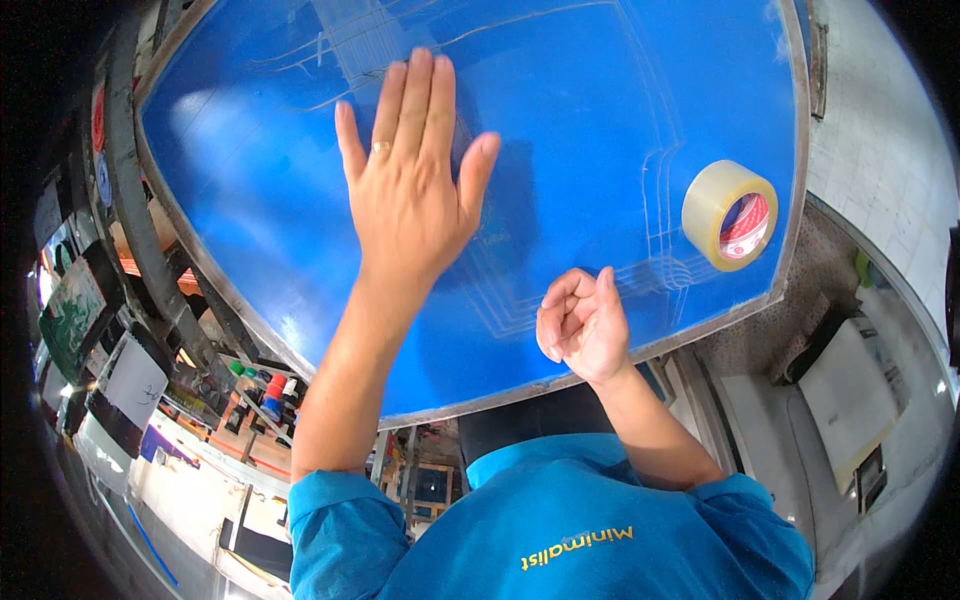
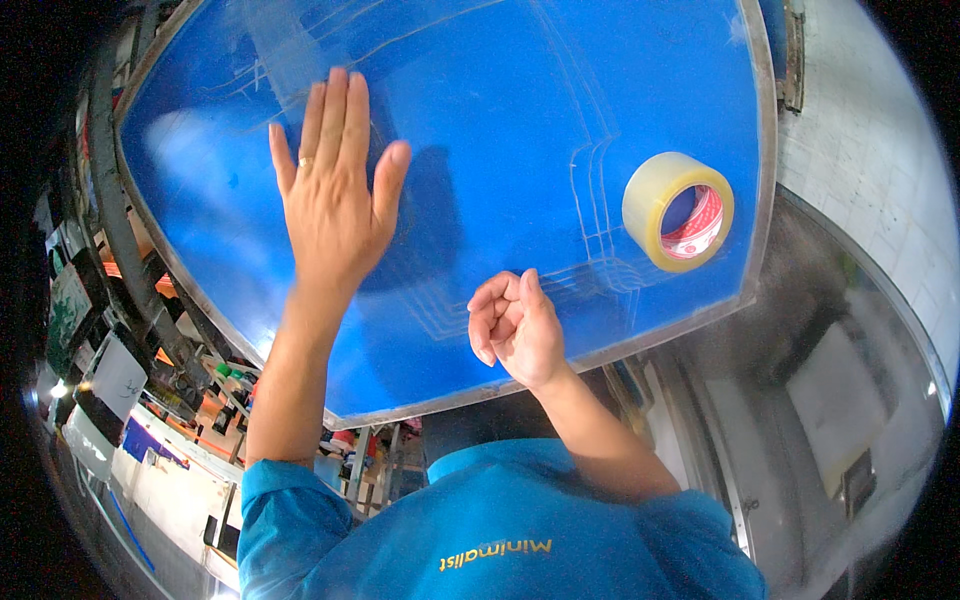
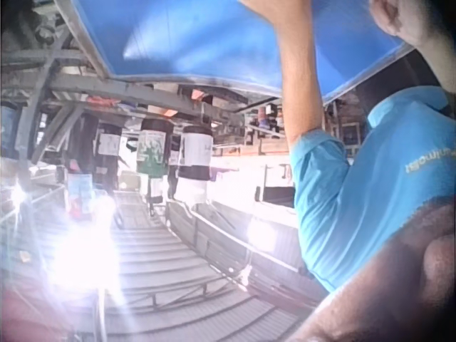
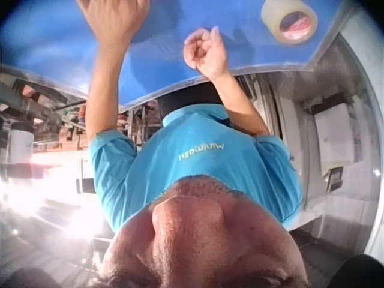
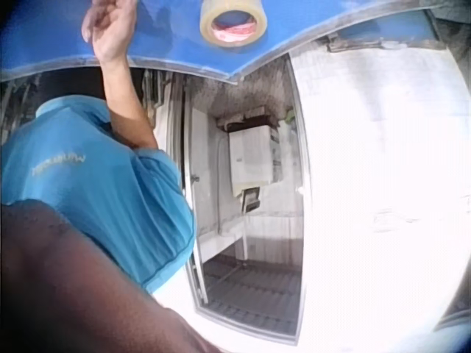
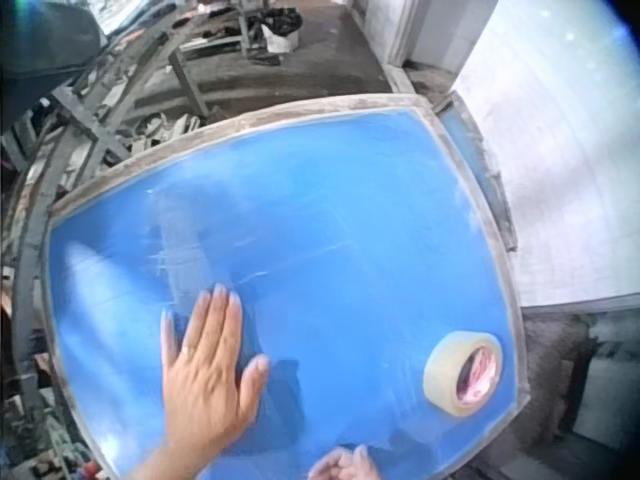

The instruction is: The person picks up a blue screen printing frame and applies clear adhesive tape along the edges of a design on the mesh. They smooth the tape down and continue taping the frame.

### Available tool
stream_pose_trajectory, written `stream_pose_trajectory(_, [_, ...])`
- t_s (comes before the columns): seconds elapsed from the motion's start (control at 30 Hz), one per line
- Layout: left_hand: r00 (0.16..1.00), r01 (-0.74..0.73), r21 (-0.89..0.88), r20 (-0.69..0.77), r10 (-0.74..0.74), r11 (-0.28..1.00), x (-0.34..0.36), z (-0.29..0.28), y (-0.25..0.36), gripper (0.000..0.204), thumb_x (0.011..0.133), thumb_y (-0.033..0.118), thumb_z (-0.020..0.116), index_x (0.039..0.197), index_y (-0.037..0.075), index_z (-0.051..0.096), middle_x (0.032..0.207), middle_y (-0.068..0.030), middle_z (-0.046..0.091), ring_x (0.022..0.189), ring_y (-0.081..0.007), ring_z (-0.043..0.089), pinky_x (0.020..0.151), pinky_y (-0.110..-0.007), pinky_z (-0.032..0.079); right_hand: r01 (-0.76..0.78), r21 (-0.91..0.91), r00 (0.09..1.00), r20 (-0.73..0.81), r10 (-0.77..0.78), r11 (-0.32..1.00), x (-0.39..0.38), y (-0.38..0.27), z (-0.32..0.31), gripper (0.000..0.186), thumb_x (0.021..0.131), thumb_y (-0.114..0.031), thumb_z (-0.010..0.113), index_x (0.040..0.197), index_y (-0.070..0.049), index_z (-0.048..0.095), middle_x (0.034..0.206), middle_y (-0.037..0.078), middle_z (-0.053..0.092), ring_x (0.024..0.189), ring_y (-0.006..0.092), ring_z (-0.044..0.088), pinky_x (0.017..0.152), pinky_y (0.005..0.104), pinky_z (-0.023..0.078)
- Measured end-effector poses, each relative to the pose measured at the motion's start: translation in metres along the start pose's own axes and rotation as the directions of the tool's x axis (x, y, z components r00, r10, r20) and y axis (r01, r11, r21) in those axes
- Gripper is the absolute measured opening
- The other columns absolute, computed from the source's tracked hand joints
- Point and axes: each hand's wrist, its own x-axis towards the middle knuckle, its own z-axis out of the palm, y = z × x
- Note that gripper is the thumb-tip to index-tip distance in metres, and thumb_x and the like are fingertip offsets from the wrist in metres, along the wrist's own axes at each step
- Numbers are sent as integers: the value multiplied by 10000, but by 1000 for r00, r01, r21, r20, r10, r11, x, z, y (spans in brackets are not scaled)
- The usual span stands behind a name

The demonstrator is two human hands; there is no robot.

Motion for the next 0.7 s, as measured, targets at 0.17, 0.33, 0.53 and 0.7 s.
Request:
stream_pose_trajectory(0.17, [991,53,-9,-124,-53,999,11,12,8,799,1012,573,472,1558,3,347,1613,-211,348,1514,-374,291,1215,-595,156,-24,-96,999,39,28,995,1,-2,1,628,1072,-562,355,1018,16,594,692,139,609,538,182,536,514,294,438])
stream_pose_trajectory(0.33, [999,-2,-112,46,7,994,-33,13,42,874,973,606,505,1542,-38,347,1611,-278,303,1514,-444,247,1217,-595,136,240,-623,966,80,-245,744,-40,-61,23,402,1042,-363,552,1085,30,624,832,108,642,686,130,573,605,267,460])
stream_pose_trajectory(0.53, [923,-37,-247,364,128,968,-167,9,91,871,960,607,524,1545,-18,358,1637,-244,275,1548,-389,188,1239,-565,99,102,-844,690,441,-574,-526,-65,-166,9,409,836,-118,794,1188,9,631,1137,140,652,1028,260,607,886,369,481])
stream_pose_trajectory(0.7, [855,53,-436,484,184,898,-217,-13,109,777,955,489,621,1529,11,406,1629,-209,318,1545,-350,231,1246,-544,129,43,-576,848,453,-275,-816,-50,-178,-5,483,781,-150,837,1203,-30,635,1164,144,659,1137,336,590,985,487,432])
